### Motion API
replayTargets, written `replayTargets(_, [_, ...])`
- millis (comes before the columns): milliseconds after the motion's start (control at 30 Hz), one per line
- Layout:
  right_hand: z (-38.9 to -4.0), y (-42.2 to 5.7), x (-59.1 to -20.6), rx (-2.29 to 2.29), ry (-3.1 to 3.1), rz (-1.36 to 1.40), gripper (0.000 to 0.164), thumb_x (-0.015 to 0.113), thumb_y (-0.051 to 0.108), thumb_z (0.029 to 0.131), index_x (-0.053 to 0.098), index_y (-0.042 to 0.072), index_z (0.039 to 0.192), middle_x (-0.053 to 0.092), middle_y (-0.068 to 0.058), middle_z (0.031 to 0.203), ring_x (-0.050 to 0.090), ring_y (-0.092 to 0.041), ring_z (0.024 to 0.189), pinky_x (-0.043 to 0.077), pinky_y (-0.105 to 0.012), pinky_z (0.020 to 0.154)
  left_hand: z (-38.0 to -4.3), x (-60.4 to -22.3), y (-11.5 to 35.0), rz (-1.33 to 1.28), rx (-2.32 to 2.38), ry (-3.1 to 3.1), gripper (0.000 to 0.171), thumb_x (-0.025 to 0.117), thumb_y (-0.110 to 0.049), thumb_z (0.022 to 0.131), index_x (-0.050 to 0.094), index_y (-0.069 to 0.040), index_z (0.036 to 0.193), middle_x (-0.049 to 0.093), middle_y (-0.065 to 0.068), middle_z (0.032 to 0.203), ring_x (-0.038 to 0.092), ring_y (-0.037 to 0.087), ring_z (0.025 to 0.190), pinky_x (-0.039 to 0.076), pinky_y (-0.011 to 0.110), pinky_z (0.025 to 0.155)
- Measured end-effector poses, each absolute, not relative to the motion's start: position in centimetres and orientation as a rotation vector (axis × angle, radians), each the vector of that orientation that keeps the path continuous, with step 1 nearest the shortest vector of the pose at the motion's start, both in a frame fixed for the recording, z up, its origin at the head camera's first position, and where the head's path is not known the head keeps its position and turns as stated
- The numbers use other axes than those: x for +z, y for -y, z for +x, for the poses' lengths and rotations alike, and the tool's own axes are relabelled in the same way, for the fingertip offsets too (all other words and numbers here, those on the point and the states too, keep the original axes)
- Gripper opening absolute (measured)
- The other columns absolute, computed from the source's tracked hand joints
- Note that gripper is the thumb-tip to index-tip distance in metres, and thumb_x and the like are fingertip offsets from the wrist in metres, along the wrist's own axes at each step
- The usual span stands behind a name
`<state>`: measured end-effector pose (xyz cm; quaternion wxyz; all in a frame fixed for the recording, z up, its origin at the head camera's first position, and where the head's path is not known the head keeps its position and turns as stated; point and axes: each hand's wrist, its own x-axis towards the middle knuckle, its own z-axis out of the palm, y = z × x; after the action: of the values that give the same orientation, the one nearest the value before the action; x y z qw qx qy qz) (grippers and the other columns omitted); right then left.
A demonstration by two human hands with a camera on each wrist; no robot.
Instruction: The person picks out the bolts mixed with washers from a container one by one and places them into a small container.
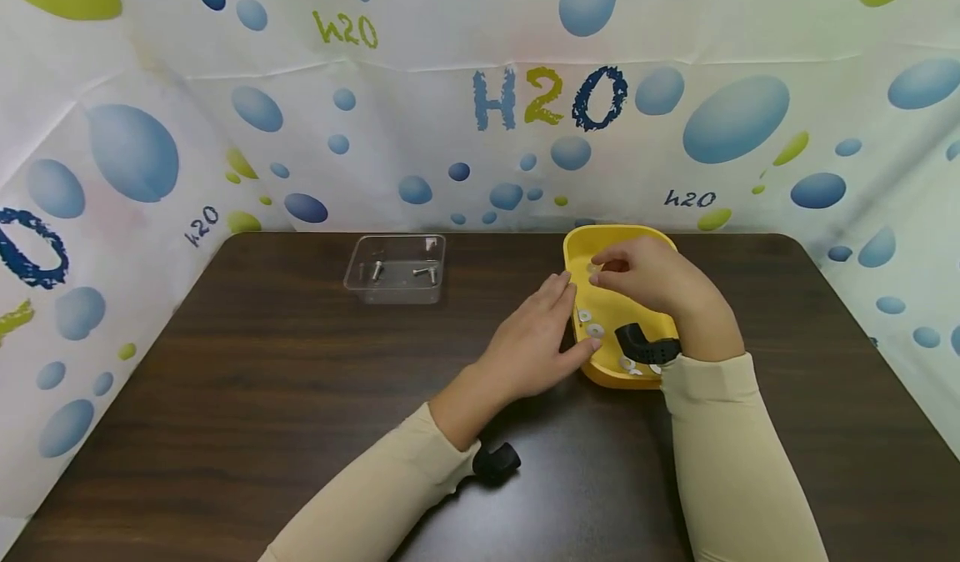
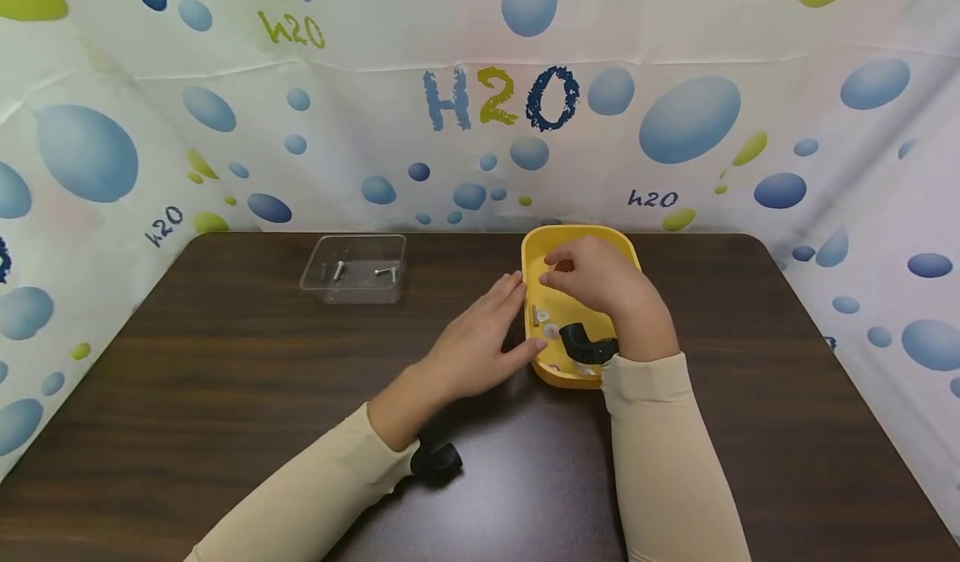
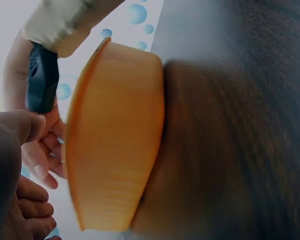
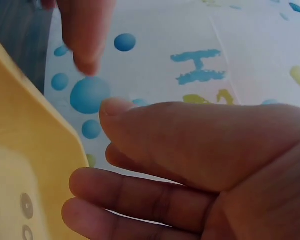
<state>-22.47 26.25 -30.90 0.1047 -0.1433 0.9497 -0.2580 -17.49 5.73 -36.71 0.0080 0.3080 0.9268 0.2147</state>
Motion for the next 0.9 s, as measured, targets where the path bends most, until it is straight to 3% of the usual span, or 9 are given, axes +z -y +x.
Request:
replayTargets(700, [-23.1, -25.2, -33.3, -0.673, -2.704, -0.457, 0.038, 0.071, 0.022, 0.091, 0.068, 0.003, 0.124, 0.072, -0.012, 0.114, 0.064, -0.023, 0.09, 0.054, -0.046, 0.091, -18.1, -38.3, -6.2, 1.003, 0.452, -2.895, 0.103, 0.046, -0.077, 0.087, 0.023, -0.006, 0.157, 0.016, 0.01, 0.165, 0.015, 0.022, 0.152, 0.027, 0.04, 0.119])
replayTargets(900, [-23.3, -25.1, -33.4, -0.625, -2.68, -0.468, 0.036, 0.072, 0.022, 0.09, 0.069, 0.003, 0.121, 0.073, -0.01, 0.106, 0.063, -0.021, 0.085, 0.055, -0.044, 0.089, -17.9, -38.4, -6.4, 1.011, 0.405, -2.9, 0.104, 0.041, -0.08, 0.086, 0.025, -0.006, 0.156, 0.015, 0.009, 0.165, 0.014, 0.022, 0.153, 0.025, 0.039, 0.12])
